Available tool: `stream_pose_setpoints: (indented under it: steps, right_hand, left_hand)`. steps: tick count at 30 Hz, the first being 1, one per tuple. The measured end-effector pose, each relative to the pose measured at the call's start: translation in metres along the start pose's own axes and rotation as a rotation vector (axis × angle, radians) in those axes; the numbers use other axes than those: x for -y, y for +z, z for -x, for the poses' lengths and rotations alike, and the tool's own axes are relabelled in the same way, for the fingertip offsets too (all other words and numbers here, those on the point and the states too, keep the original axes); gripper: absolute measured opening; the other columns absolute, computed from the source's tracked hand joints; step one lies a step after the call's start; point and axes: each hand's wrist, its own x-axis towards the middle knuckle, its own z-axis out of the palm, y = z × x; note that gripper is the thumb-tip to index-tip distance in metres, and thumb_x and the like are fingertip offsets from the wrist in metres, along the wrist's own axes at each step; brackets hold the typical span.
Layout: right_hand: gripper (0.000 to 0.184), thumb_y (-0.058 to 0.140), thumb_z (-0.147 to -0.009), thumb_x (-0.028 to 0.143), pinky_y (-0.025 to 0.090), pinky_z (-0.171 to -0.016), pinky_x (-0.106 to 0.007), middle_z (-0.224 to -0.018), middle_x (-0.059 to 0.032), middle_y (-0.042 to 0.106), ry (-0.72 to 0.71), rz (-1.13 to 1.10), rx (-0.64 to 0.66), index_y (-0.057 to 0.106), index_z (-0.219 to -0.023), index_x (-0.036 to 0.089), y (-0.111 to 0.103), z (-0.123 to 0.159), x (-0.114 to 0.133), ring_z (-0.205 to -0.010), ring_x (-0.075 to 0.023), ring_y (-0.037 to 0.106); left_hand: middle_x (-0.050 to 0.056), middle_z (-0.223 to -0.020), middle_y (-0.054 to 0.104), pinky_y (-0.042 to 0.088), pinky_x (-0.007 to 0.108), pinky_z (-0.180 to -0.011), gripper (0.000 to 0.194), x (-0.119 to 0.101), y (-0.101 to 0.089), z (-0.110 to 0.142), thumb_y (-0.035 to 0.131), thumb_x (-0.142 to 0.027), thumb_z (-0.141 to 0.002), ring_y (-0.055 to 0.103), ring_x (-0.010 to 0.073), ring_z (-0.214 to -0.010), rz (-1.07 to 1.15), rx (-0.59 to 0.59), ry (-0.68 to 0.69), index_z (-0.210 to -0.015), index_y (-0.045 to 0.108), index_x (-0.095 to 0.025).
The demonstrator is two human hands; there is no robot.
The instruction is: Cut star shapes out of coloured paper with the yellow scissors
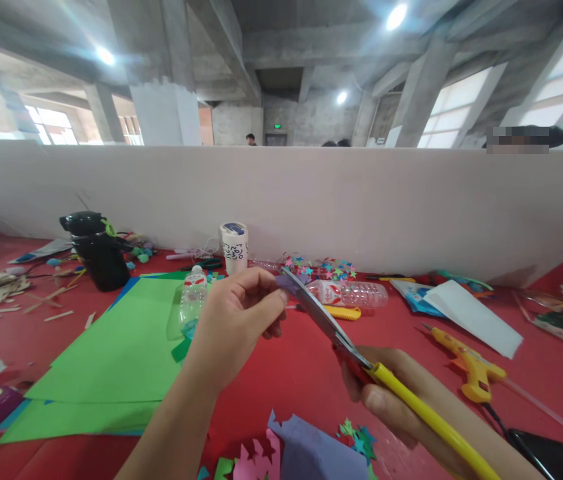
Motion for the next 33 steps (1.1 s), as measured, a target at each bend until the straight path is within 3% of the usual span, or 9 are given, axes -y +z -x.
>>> stream_pose_setpoints:
  steps: [5,12,21,27,33]
  right_hand:
    - [0.061,0.045,-0.067,0.081,0.018,-0.039,-0.022,-0.053,0.0083,0.030,-0.001,-0.030,0.030,0.039,-0.064,0.021,0.000,0.000,-0.005,-0.043,-0.0072,0.026]
    - [0.059,0.045,-0.067,0.081,0.024,-0.043,-0.024,-0.059,0.0073,0.027,0.014,-0.079,-0.069,0.035,-0.064,0.023,0.006,0.004,0.010,-0.046,-0.0090,0.031]
    - [0.057,0.042,-0.073,0.078,0.024,-0.042,-0.023,-0.060,0.0059,0.035,-0.048,-0.057,0.063,0.040,-0.068,0.021,0.001,0.000,-0.003,-0.046,-0.0085,0.032]
    - [0.057,0.039,-0.073,0.080,0.023,-0.042,-0.024,-0.053,0.0077,0.035,-0.037,-0.106,-0.045,0.034,-0.064,0.023,0.011,0.004,0.005,-0.040,-0.0074,0.028]
    - [0.057,0.038,-0.075,0.078,0.020,-0.040,-0.024,-0.047,0.0093,0.035,0.002,-0.158,-0.095,0.041,-0.066,0.022,0.022,0.006,0.005,-0.038,-0.0071,0.024]
  left_hand:
    - [-0.005,-0.050,0.057,0.042,0.017,-0.043,0.005,0.002,-0.001,0.000,0.059,-0.018,-0.073,0.052,0.0061,-0.044,0.085,-0.014,0.034,-0.069,0.061,-0.016]
    - [-0.006,-0.049,0.057,0.041,0.015,-0.042,0.006,0.004,0.002,0.001,0.059,-0.016,-0.073,0.052,0.0049,-0.042,0.173,0.026,0.017,-0.067,0.061,-0.016]
    - [-0.006,-0.048,0.058,0.040,0.014,-0.040,0.006,0.003,0.003,0.001,0.061,-0.017,-0.071,0.052,0.0043,-0.040,0.202,0.032,-0.025,-0.065,0.061,-0.016]
    - [-0.006,-0.049,0.057,0.039,0.014,-0.040,0.007,0.003,0.003,0.000,0.062,-0.018,-0.070,0.051,0.0045,-0.040,0.169,0.018,-0.038,-0.064,0.060,-0.016]
    - [-0.006,-0.049,0.057,0.038,0.014,-0.039,0.006,0.004,0.004,0.000,0.061,-0.019,-0.071,0.050,0.0040,-0.039,0.198,-0.003,-0.038,-0.066,0.061,-0.016]
